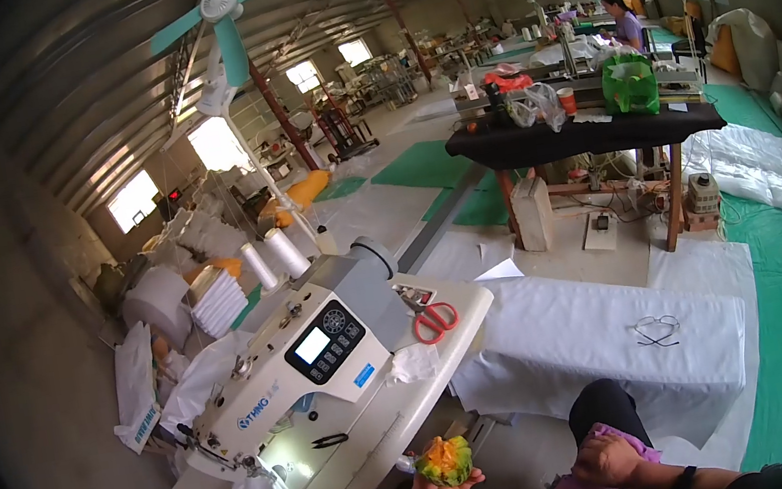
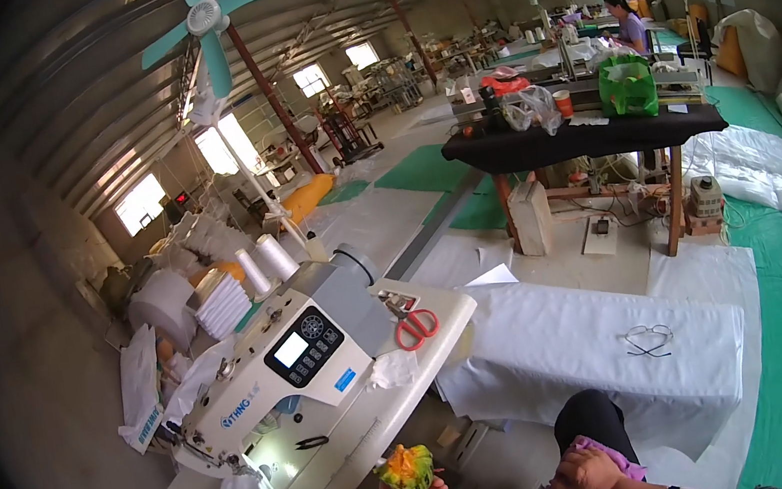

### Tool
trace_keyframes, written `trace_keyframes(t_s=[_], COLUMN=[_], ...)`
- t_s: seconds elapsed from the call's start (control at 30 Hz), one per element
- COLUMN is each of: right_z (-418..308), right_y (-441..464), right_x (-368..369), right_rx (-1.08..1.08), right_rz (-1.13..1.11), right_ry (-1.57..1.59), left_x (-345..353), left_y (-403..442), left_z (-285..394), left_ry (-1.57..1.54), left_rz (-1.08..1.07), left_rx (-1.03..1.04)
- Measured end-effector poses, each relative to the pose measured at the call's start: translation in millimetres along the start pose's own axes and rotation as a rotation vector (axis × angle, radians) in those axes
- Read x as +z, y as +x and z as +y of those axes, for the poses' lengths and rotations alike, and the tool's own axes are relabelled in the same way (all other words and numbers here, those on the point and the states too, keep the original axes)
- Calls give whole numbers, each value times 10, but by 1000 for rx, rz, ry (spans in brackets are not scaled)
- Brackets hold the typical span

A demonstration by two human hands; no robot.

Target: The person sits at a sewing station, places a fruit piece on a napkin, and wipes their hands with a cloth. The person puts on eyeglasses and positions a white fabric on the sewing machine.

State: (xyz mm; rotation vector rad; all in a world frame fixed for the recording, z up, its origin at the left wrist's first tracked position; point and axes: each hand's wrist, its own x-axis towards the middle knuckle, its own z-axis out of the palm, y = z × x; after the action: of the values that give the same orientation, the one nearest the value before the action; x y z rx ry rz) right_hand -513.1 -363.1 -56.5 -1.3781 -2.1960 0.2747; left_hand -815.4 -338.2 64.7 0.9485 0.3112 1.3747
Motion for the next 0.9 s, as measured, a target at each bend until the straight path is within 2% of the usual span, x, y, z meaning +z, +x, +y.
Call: trace_keyframes(t_s=[0.07, 0.13, 0.2, 0.23, 0.33, 0.5, 0.57, 0.7, 0.9], right_z=[-4, -2, -5, 10, 30, 27, 40, -3, -189], right_y=[18, 28, -8, -10, -3, 8, -4, 46, 98], right_x=[-42, -59, -51, -28, -15, 8, 64, 45, -121], right_rx=[22, 15, 10, -5, -16, -36, 1, -14, 64], right_rz=[-40, -36, -43, -20, -4, -7, -78, -17, 19], right_ry=[23, 22, 24, 29, 33, 34, 50, 71, -117], left_x=[-66, -152, -557, -618, -755, -1008, -1013, -1037, -1179], left_y=[14, 22, 15, -6, -56, -89, -70, 25, 45], left_z=[-97, -186, -383, -457, -571, -663, -645, -535, -498], left_ry=[-144, -44, -101, -205, -225, -256, -238, -254, -256], left_rz=[85, 155, -74, -46, -54, -17, 21, 6, 11], left_rx=[-73, -60, -165, -204, -267, -270, -261, -273, -256])
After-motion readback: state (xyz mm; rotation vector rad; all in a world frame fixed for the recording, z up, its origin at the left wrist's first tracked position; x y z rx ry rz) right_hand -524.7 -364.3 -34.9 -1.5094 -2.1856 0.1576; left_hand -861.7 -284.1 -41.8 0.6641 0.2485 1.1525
